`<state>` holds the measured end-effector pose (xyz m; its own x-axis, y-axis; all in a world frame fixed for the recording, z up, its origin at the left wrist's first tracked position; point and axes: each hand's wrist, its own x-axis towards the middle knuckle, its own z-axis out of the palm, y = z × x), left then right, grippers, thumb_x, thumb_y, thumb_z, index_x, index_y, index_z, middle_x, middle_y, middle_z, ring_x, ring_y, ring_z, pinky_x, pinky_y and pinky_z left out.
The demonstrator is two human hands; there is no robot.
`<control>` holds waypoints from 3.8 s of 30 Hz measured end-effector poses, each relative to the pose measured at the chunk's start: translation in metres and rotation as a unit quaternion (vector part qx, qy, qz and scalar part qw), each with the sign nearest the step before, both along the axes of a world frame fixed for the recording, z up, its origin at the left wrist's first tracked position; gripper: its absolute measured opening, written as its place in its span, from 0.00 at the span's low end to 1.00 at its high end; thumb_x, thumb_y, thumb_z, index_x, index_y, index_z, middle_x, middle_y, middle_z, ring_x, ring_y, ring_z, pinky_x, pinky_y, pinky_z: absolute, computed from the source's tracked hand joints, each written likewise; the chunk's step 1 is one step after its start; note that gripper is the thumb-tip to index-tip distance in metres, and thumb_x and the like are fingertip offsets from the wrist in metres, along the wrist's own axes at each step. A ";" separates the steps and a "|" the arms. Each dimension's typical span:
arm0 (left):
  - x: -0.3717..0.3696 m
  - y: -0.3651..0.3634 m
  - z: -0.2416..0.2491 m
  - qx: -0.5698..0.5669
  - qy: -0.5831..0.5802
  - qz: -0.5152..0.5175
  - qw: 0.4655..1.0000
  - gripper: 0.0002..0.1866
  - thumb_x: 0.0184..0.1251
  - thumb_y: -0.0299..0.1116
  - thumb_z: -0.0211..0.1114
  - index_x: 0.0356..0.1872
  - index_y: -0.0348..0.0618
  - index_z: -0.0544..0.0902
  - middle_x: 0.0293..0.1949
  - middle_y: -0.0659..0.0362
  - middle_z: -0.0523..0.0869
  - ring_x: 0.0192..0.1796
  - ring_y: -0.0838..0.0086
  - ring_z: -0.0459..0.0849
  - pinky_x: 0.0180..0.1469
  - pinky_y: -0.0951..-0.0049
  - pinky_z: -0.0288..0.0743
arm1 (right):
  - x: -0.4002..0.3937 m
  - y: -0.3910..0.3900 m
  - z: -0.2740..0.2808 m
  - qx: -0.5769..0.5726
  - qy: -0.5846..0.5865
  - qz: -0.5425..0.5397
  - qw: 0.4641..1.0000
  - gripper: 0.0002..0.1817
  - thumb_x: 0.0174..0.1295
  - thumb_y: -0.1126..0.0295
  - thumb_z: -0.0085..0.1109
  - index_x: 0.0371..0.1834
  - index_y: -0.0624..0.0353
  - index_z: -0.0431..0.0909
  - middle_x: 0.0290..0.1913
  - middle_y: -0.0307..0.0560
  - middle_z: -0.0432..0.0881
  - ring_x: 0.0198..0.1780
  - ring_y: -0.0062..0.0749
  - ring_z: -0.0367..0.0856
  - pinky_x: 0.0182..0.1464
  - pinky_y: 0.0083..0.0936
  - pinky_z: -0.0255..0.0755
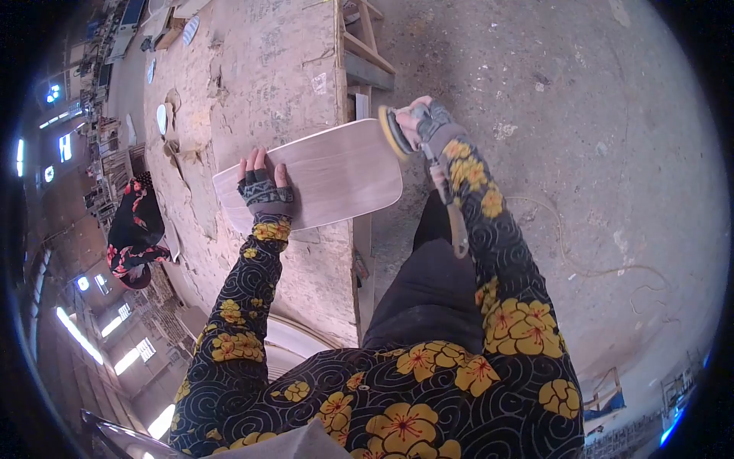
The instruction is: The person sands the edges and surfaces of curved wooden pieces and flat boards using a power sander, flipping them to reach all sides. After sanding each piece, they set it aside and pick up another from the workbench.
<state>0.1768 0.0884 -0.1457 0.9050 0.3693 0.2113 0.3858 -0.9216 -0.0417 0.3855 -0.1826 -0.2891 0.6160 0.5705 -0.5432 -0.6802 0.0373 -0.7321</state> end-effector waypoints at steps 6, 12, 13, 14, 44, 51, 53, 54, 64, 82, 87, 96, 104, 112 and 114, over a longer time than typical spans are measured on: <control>0.004 0.000 0.003 -0.002 -0.005 -0.002 1.000 0.27 0.71 0.42 0.61 0.68 0.44 0.73 0.68 0.49 0.75 0.74 0.46 0.64 0.75 0.48 0.55 | -0.030 0.002 -0.067 0.017 0.112 -0.075 0.991 0.21 0.60 0.62 0.72 0.51 0.51 0.71 0.38 0.44 0.79 0.37 0.32 0.81 0.38 0.33 0.78; 0.002 -0.001 0.000 -0.002 0.004 0.005 1.000 0.28 0.70 0.41 0.62 0.68 0.45 0.73 0.68 0.50 0.75 0.74 0.46 0.64 0.75 0.47 0.55 | -0.073 -0.003 -0.016 -0.190 0.056 -0.160 0.967 0.20 0.61 0.64 0.72 0.50 0.50 0.70 0.34 0.40 0.79 0.35 0.29 0.80 0.36 0.30 0.78; 0.002 -0.002 0.001 0.000 0.004 0.004 1.000 0.27 0.70 0.41 0.62 0.68 0.45 0.73 0.68 0.50 0.75 0.74 0.46 0.64 0.75 0.47 0.56 | -0.084 -0.002 -0.011 -0.242 0.020 -0.150 0.958 0.20 0.61 0.65 0.71 0.50 0.50 0.70 0.33 0.39 0.79 0.34 0.28 0.80 0.35 0.30 0.77; 0.002 -0.002 0.000 0.002 0.002 0.002 1.000 0.27 0.70 0.42 0.62 0.68 0.45 0.73 0.68 0.49 0.75 0.74 0.46 0.64 0.75 0.47 0.56 | -0.103 -0.007 -0.026 -0.207 -0.149 -0.148 0.956 0.20 0.60 0.66 0.72 0.51 0.50 0.71 0.33 0.39 0.78 0.34 0.28 0.80 0.36 0.30 0.77; 0.001 -0.001 -0.003 0.013 -0.020 -0.008 1.000 0.27 0.71 0.43 0.62 0.68 0.45 0.74 0.67 0.49 0.76 0.73 0.46 0.65 0.75 0.47 0.57 | -0.155 -0.045 0.001 -0.023 0.091 -0.270 0.958 0.22 0.64 0.70 0.69 0.56 0.54 0.67 0.36 0.40 0.77 0.25 0.24 0.75 0.24 0.23 0.70; -0.001 0.000 -0.004 0.001 -0.017 -0.010 1.000 0.28 0.70 0.45 0.62 0.68 0.47 0.74 0.68 0.50 0.76 0.73 0.46 0.65 0.75 0.45 0.55 | -0.139 -0.059 0.066 -0.199 -0.186 -0.162 0.949 0.21 0.62 0.66 0.71 0.53 0.50 0.71 0.44 0.44 0.77 0.44 0.34 0.79 0.42 0.33 0.76; 0.000 0.003 -0.002 0.000 -0.022 -0.009 1.000 0.28 0.70 0.46 0.63 0.68 0.48 0.74 0.68 0.51 0.76 0.73 0.46 0.65 0.75 0.43 0.55 | -0.138 -0.045 0.085 -0.248 -0.409 -0.022 0.878 0.19 0.60 0.63 0.72 0.51 0.50 0.73 0.49 0.47 0.77 0.52 0.40 0.77 0.51 0.37 0.76; 0.000 0.003 -0.002 0.003 -0.019 -0.008 1.000 0.28 0.70 0.45 0.63 0.68 0.47 0.74 0.67 0.51 0.76 0.73 0.46 0.65 0.75 0.43 0.55 | -0.139 -0.033 0.084 -0.245 -0.518 0.044 0.818 0.20 0.59 0.61 0.72 0.50 0.52 0.75 0.50 0.49 0.77 0.53 0.43 0.77 0.54 0.38 0.74; 0.000 0.004 -0.005 0.013 -0.019 -0.009 1.000 0.27 0.70 0.45 0.63 0.67 0.46 0.75 0.67 0.50 0.76 0.73 0.46 0.66 0.74 0.43 0.56 | -0.113 -0.046 0.052 -0.260 -0.538 0.080 0.798 0.17 0.61 0.59 0.68 0.51 0.48 0.78 0.55 0.51 0.75 0.58 0.51 0.73 0.59 0.45 0.72; -0.001 0.005 -0.007 0.015 -0.033 -0.020 0.999 0.27 0.69 0.44 0.64 0.67 0.46 0.75 0.67 0.51 0.77 0.72 0.45 0.67 0.74 0.44 0.57 | -0.162 -0.053 0.073 -0.225 -0.576 0.033 0.785 0.20 0.55 0.61 0.72 0.49 0.51 0.78 0.57 0.51 0.74 0.60 0.51 0.73 0.61 0.43 0.73; -0.003 0.005 -0.006 0.022 -0.032 -0.015 0.999 0.28 0.70 0.45 0.64 0.67 0.47 0.75 0.67 0.52 0.77 0.73 0.47 0.67 0.75 0.44 0.56 | -0.160 -0.100 0.034 -0.315 -0.460 -0.009 0.830 0.24 0.54 0.63 0.75 0.53 0.50 0.75 0.56 0.55 0.74 0.57 0.55 0.74 0.60 0.48 0.71; -0.001 0.005 -0.006 0.014 -0.027 -0.012 0.999 0.29 0.69 0.46 0.63 0.69 0.49 0.73 0.68 0.53 0.76 0.73 0.48 0.66 0.75 0.43 0.54 | -0.151 -0.051 0.104 -0.144 -0.651 0.040 0.745 0.26 0.54 0.64 0.76 0.54 0.49 0.73 0.53 0.52 0.75 0.57 0.50 0.75 0.54 0.43 0.74; 0.000 0.001 -0.001 0.026 -0.022 -0.009 0.999 0.26 0.71 0.43 0.63 0.67 0.46 0.75 0.66 0.50 0.78 0.73 0.47 0.67 0.75 0.48 0.58 | -0.196 -0.076 0.017 -0.169 -0.694 -0.010 0.700 0.25 0.54 0.67 0.74 0.55 0.42 0.73 0.58 0.51 0.73 0.51 0.51 0.81 0.49 0.46 0.79; 0.000 0.000 -0.002 0.027 -0.016 0.000 1.000 0.27 0.70 0.44 0.63 0.68 0.47 0.75 0.66 0.50 0.77 0.73 0.47 0.66 0.74 0.48 0.58 | -0.172 -0.092 0.039 -0.295 -0.552 -0.086 0.775 0.28 0.51 0.71 0.76 0.56 0.49 0.74 0.58 0.56 0.72 0.59 0.56 0.75 0.58 0.47 0.75; -0.001 0.000 -0.002 0.020 -0.019 -0.005 1.000 0.27 0.70 0.43 0.63 0.68 0.47 0.74 0.66 0.50 0.77 0.73 0.47 0.66 0.75 0.48 0.58 | -0.163 -0.079 0.058 -0.247 -0.540 -0.066 0.802 0.27 0.53 0.67 0.76 0.55 0.49 0.73 0.59 0.55 0.71 0.60 0.56 0.75 0.59 0.46 0.74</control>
